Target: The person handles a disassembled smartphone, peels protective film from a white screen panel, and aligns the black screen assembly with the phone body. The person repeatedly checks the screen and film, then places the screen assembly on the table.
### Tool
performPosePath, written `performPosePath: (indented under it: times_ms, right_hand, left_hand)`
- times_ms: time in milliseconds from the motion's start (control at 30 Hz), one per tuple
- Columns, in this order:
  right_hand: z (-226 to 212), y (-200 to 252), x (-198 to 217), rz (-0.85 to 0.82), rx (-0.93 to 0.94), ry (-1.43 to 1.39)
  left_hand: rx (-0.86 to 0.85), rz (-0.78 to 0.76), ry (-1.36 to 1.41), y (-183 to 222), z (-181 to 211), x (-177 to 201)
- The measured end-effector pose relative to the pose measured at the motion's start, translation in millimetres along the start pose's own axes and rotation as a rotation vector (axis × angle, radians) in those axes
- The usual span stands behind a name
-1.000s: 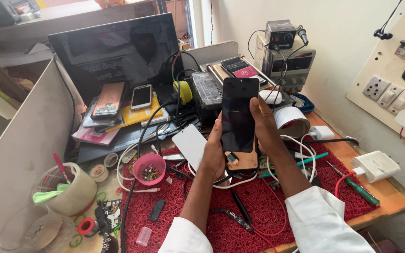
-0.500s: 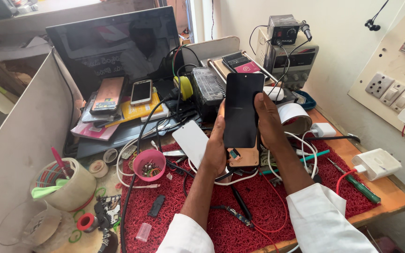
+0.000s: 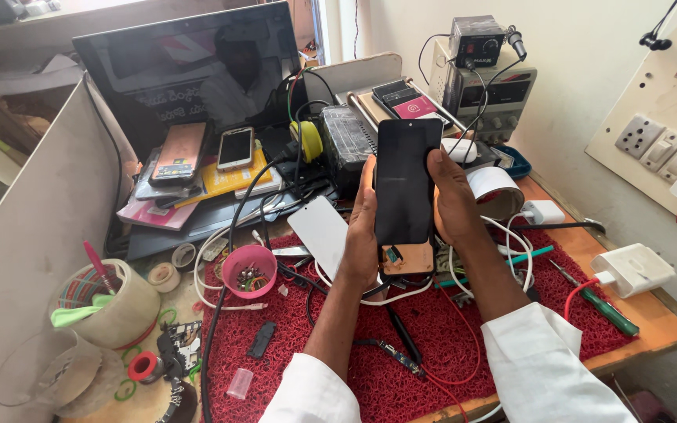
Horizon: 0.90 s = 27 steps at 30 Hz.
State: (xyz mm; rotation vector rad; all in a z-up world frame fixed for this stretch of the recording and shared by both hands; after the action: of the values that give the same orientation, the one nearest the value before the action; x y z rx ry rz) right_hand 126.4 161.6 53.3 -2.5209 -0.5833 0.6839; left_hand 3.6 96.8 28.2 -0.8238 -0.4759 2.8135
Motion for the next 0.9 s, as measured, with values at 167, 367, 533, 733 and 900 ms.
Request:
performPosePath:
  times_ms: [167,367,533,733,900]
  right_hand:
    - [0,2,-2,0.023,-0.054,-0.025]
    - [3,0,3,0.037,-0.048,-0.062]
    - [10,2,10,0.058,-0.063,-0.138]
    - [12,5,14,0.098,-0.09,-0.251]
    - [-1,2,14,0.133,-0.049,-0.371]
  left_hand:
    - [-0.03,-0.032,-0.001,2,4,-3]
    - [-0.01,-0.015,0.018,-3,-8,6]
    - [-0.007,-0.106,0.056,2,-12,6]
    - [-0.001,-0.107,0.042,5,-5,3]
    - [0.032,-0.08,0.086,8,-2,2]
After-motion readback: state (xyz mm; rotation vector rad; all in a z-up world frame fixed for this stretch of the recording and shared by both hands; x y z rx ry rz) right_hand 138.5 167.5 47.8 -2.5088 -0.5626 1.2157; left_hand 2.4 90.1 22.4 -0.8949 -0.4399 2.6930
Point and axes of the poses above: each hand's wrist, its own y-axis away from the middle knuckle, its own x-axis out of the back of the hand, z = x × y, the point moved 9 cm from there along -y, towards the middle knuckle, and after that the axes turned 2 degrees about -z, right-handed, at the moved point
